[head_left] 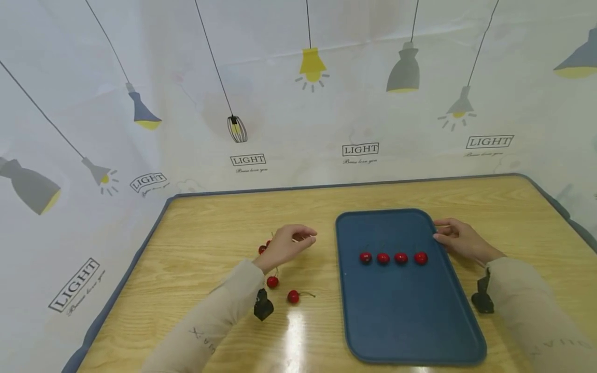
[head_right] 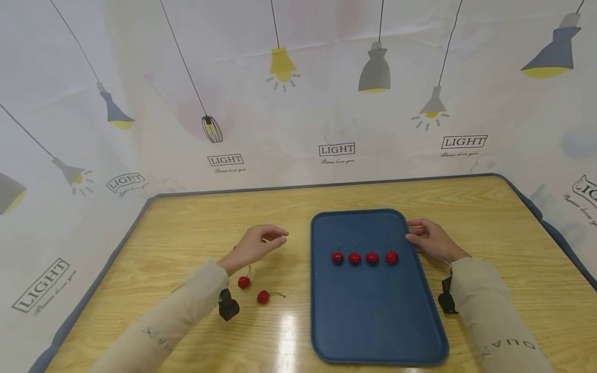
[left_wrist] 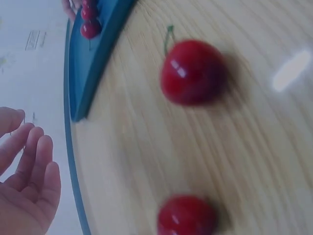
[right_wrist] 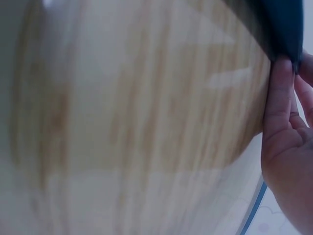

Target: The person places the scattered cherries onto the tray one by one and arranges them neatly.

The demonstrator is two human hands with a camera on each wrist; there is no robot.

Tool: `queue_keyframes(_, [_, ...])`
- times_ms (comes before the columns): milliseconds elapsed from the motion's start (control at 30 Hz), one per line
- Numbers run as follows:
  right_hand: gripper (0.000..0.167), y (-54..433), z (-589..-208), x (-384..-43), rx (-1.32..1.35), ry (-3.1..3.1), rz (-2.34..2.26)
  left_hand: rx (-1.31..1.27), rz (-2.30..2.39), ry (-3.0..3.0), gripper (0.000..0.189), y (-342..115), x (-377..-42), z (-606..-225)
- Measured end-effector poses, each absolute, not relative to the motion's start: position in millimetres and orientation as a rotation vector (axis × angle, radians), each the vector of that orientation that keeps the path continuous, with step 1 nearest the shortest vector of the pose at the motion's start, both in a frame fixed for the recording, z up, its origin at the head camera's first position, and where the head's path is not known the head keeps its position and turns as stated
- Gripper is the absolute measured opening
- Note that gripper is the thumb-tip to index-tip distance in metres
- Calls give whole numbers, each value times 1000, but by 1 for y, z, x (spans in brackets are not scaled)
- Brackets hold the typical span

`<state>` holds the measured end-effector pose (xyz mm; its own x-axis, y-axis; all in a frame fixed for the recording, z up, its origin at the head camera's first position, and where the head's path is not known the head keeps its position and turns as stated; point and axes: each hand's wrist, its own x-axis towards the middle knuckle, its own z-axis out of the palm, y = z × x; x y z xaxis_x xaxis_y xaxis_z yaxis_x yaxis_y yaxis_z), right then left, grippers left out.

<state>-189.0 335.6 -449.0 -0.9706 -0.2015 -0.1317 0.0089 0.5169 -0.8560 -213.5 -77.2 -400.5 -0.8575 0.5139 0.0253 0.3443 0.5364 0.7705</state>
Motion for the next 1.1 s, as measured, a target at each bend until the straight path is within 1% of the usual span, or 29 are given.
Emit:
queue_keyframes(267, [51,335,-447,-189,-154,2551,-1427,578,1277,2670,23,-112,-222,-417])
queue_keyframes(567, [53,334,-448,-189,-137,2558,-1408,447,1289,2751,23,-138,-224,-428])
queue_keyframes(933, [53,336,-450,-189,-159,2549,-1424,367,1134,2767,27,-148,-229,-439])
queue_keyframes(1100, [53,337,-451,-190,-159,2550,-1424,393,1103,2782,29,-148,-232,-443])
